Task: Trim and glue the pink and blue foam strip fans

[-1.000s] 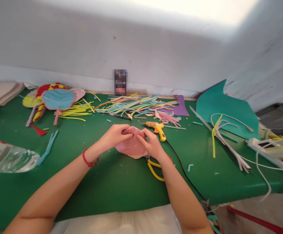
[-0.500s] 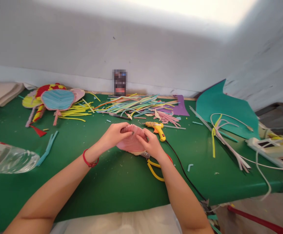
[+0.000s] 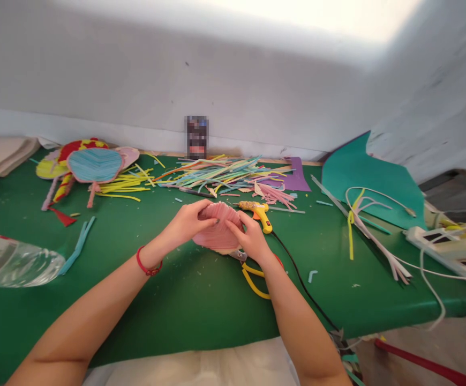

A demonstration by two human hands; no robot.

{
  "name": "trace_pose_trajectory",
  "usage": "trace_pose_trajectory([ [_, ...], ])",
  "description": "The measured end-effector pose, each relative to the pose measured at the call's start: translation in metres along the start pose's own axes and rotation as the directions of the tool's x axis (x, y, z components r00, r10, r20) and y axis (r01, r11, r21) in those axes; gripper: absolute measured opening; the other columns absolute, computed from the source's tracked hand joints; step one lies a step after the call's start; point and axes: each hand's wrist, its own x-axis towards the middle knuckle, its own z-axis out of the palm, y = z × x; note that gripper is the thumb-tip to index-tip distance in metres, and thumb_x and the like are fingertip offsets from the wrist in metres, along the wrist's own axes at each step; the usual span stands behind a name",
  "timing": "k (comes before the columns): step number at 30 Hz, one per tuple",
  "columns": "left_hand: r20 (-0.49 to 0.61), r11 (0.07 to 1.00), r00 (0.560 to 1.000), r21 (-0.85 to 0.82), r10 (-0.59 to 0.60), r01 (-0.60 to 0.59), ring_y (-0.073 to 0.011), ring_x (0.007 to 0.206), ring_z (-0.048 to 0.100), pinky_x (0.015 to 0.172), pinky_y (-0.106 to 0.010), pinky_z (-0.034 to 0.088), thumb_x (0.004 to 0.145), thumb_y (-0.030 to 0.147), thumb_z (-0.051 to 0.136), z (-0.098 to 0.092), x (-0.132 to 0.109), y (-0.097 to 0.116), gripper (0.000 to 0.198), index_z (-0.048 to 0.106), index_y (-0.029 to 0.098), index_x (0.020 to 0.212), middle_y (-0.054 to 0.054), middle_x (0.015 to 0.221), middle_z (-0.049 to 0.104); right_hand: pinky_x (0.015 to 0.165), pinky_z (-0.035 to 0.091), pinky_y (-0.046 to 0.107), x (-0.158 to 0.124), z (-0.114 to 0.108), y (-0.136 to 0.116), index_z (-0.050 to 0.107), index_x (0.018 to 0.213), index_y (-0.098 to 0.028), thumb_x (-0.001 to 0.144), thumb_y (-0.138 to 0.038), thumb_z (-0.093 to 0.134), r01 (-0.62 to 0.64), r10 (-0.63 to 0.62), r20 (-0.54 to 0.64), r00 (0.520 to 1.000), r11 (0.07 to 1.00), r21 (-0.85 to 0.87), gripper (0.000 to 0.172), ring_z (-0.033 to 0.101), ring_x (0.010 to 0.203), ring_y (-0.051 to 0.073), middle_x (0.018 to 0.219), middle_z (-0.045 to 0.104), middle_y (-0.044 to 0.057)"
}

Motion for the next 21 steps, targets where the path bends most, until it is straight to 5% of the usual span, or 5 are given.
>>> trace_pose_trajectory([
  [4, -0.047, 0.986, 0.999, -0.167, -0.016, 0.008, -0.0186, 0.085, 0.059, 0.076, -0.030, 0.044, 0.072, 0.036, 0.061, -0.001, 0.003, -0.002, 0.036, 0.059, 0.018, 0.103, -0.005, 0.099, 0.067, 0.063, 0.037, 0.028, 0.003, -0.002, 0.007, 0.051, 0.075, -0.021, 0.085, -0.041, 0.054, -0.070, 0.084, -0.125, 0.989, 0.991, 0.113, 0.023, 0.043, 0.066, 0.015, 0.066, 0.046, -0.002],
  [11, -0.061, 0.982, 0.997, -0.185, -0.049, 0.037, -0.0133, 0.066, 0.051, 0.062, -0.025, 0.039, 0.075, 0.040, 0.055, -0.005, 0.004, -0.001, 0.026, 0.062, 0.015, 0.078, 0.000, 0.072, 0.062, 0.072, 0.045, 0.031, 0.010, -0.005, 0.017, 0.060, 0.086, -0.020, 0.084, -0.047, 0.054, -0.105, 0.136, -0.106, 0.985, 0.961, 0.255, 0.028, 0.057, 0.079, 0.019, 0.084, 0.063, 0.004],
  [16, -0.103, 0.987, 0.991, -0.144, -0.085, 0.069, -0.0135, 0.067, 0.052, 0.062, -0.024, 0.038, 0.075, 0.040, 0.057, -0.011, 0.005, -0.001, 0.028, 0.065, 0.015, 0.085, 0.000, 0.074, 0.064, 0.074, 0.045, 0.031, 0.011, -0.042, 0.033, 0.061, 0.089, -0.018, 0.084, -0.044, 0.052, -0.270, 0.221, -0.331, 0.917, 0.957, -0.109, 0.029, 0.060, 0.080, 0.020, 0.090, 0.066, 0.008],
  [21, -0.112, 0.952, 0.981, -0.281, -0.160, 0.123, -0.0178, 0.074, 0.061, 0.068, -0.027, 0.044, 0.073, 0.043, 0.062, -0.017, 0.006, -0.005, 0.038, 0.063, 0.014, 0.097, -0.006, 0.085, 0.071, 0.067, 0.041, 0.031, 0.006, -0.073, 0.066, 0.059, 0.089, -0.016, 0.080, -0.048, 0.056, -0.625, 0.532, -0.331, 0.779, 0.620, -0.474, 0.033, 0.061, 0.081, 0.024, 0.090, 0.066, 0.011],
])
